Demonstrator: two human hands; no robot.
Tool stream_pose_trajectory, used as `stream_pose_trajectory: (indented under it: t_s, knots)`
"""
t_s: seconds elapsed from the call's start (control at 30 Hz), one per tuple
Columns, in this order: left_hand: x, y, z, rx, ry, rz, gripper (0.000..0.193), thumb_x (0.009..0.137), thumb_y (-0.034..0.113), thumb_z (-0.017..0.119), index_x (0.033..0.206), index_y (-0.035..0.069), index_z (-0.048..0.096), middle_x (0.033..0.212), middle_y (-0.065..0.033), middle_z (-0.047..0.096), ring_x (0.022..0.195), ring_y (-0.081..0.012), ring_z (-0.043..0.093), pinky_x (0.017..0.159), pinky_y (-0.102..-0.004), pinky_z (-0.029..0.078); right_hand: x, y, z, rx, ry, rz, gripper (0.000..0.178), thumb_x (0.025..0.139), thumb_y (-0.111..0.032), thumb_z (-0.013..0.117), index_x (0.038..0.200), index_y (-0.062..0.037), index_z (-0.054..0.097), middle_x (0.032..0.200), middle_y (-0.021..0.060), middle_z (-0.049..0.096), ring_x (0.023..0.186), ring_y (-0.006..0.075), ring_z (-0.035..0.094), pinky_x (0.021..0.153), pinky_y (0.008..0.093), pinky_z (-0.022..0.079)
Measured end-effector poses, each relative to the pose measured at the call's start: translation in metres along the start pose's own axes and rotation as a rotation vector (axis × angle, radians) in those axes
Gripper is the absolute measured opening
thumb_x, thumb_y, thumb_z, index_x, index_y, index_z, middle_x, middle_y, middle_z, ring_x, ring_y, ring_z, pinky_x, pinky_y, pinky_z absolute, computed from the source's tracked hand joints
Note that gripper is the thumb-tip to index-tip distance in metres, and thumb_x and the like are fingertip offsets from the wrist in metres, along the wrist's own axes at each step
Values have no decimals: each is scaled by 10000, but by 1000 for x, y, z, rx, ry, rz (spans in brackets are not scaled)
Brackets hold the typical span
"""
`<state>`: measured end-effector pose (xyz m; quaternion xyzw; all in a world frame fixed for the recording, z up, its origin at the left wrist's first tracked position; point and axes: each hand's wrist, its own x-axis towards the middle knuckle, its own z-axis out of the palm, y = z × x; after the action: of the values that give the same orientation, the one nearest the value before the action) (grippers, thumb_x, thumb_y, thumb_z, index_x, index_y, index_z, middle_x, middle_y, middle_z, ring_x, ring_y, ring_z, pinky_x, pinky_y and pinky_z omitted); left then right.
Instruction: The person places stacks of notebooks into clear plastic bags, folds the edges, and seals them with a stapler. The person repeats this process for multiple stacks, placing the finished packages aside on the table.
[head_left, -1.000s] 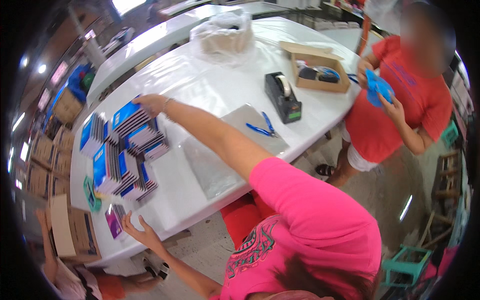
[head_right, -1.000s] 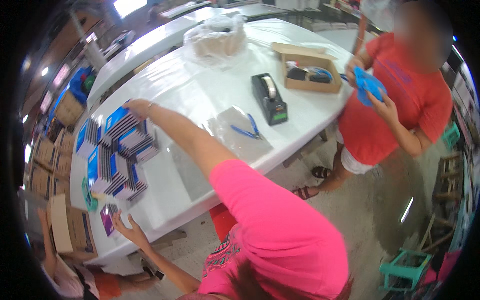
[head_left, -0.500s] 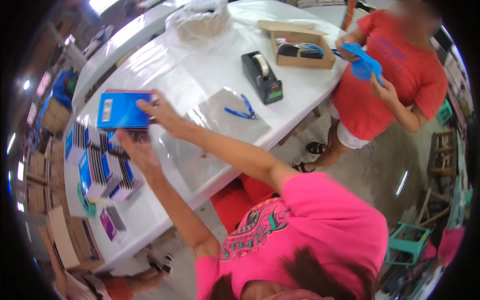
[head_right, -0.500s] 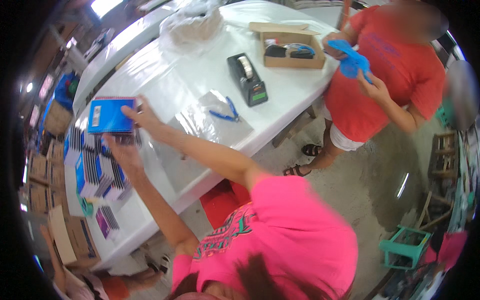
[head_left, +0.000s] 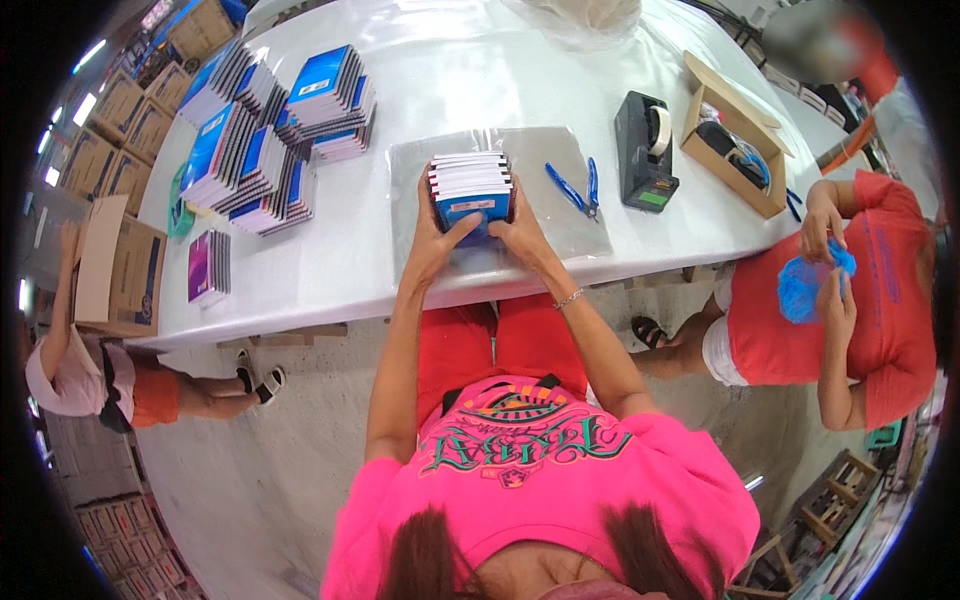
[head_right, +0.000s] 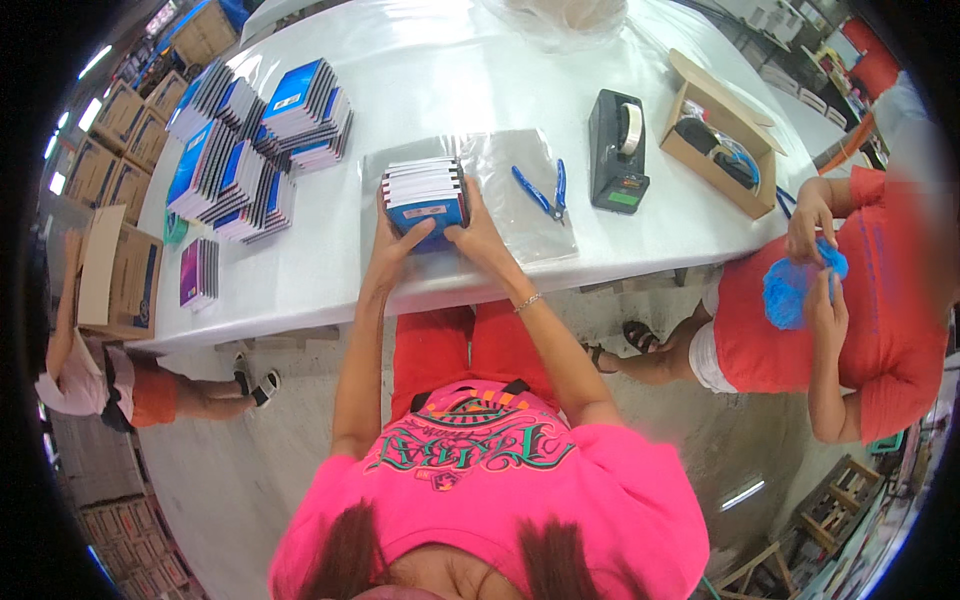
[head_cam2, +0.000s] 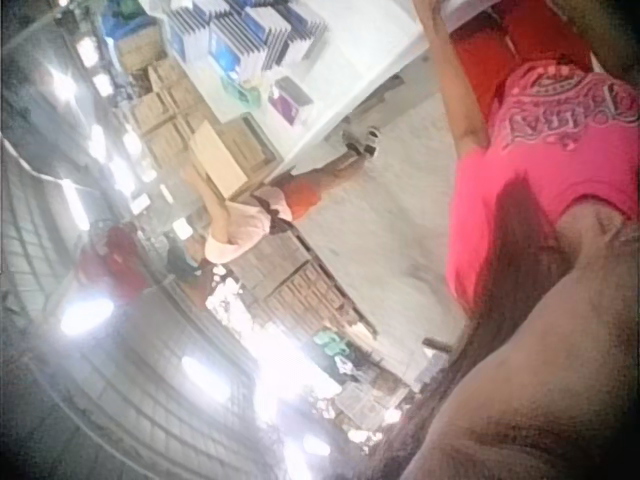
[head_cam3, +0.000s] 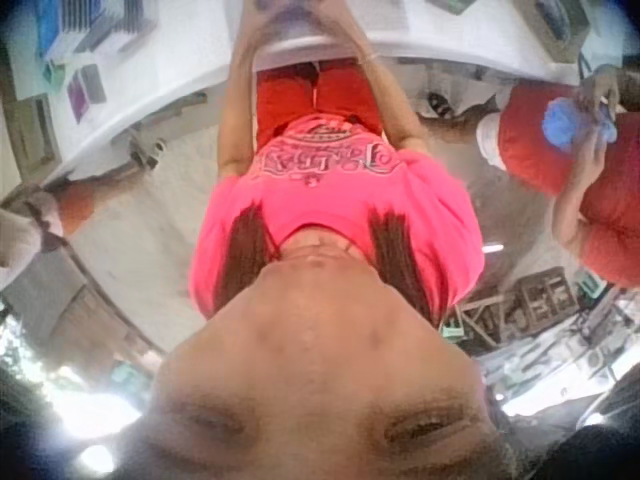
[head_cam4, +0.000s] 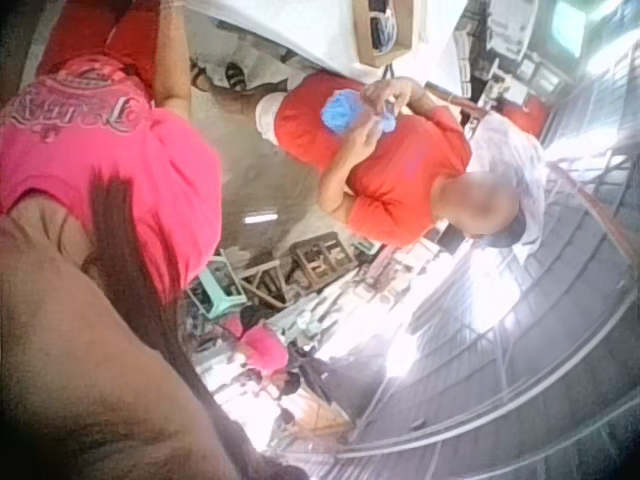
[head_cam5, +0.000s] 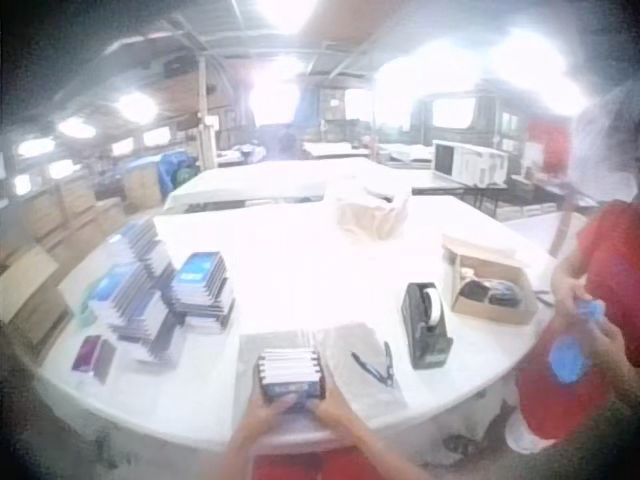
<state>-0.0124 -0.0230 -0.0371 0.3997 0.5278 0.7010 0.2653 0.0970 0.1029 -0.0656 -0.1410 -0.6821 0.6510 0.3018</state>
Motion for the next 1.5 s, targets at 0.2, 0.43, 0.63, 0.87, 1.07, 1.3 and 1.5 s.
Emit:
stream_pose_trajectory:
  t_s: [0.2, 0.43, 0.63, 0.87, 1.07, 1.3, 1.5]
  knots:
    - [-4, 8, 13, -20, 59, -11, 852, 783, 148, 789, 1433, 61, 246, 1310, -116, 477, 1202, -210, 496, 1028, -349, 412, -6, -33, 1, 195, -23, 74, 839, 640, 79, 564, 1420, -44, 281, 1202, 108, 507, 1052, 197, 525, 787, 277, 499]
    - [-4, 3, 5, 39, -35, -114, 921, 812, 164, 776, 1488, 83, 155, 1402, -154, 405, 1307, -236, 406, 1088, -362, 352, 4, -26, -29, 65, -278, 190, 955, 645, 37, 635, 1485, -29, 184, 1367, 159, 425, 1280, 247, 404, 1072, 324, 351]
    - [-14, -22, -6, 139, -61, -80, 1030, 851, 210, 734, 1537, 83, -23, 1531, -170, 220, 1418, -253, 238, 1165, -382, 214, -3, -14, -24, 28, -264, 108, 1031, 684, 27, 654, 1524, -23, 58, 1484, 192, 305, 1396, 264, 282, 1154, 330, 219]
    - [-13, -22, -13, 142, -64, -67, 948, 829, 186, 755, 1523, 48, 124, 1472, -177, 336, 1360, -262, 354, 1136, -391, 294, 3, -13, -37, 87, -335, 107, 1001, 747, -64, 755, 1507, -18, 104, 1457, 202, 341, 1371, 278, 322, 1144, 353, 265]
    - [2, 15, -8, 235, -7, -153, 907, 752, 251, 817, 1458, -9, 310, 1351, -198, 487, 1202, -276, 534, 1012, -386, 441, -5, -51, -34, 79, -150, 190, 901, 721, -124, 817, 1436, 34, 292, 1328, 205, 494, 1197, 281, 512, 1063, 383, 386]
    - [38, 28, -5, 230, -35, -578, 827, 769, 387, 756, 1418, 9, 410, 1328, -181, 528, 1153, -279, 552, 961, -389, 417, 11, -46, -47, 100, -134, 343, 742, 753, -266, 792, 1324, 93, 483, 1170, 185, 613, 1100, 246, 576, 989, 337, 424]
    - [45, 18, -10, 194, -133, -696, 677, 788, 406, 740, 1290, 4, 530, 1190, -141, 614, 1088, -241, 576, 925, -439, 418, 13, -46, -41, -114, -143, 464, 528, 856, -340, 709, 1192, 56, 616, 1121, 115, 643, 1036, 169, 567, 961, 289, 391]
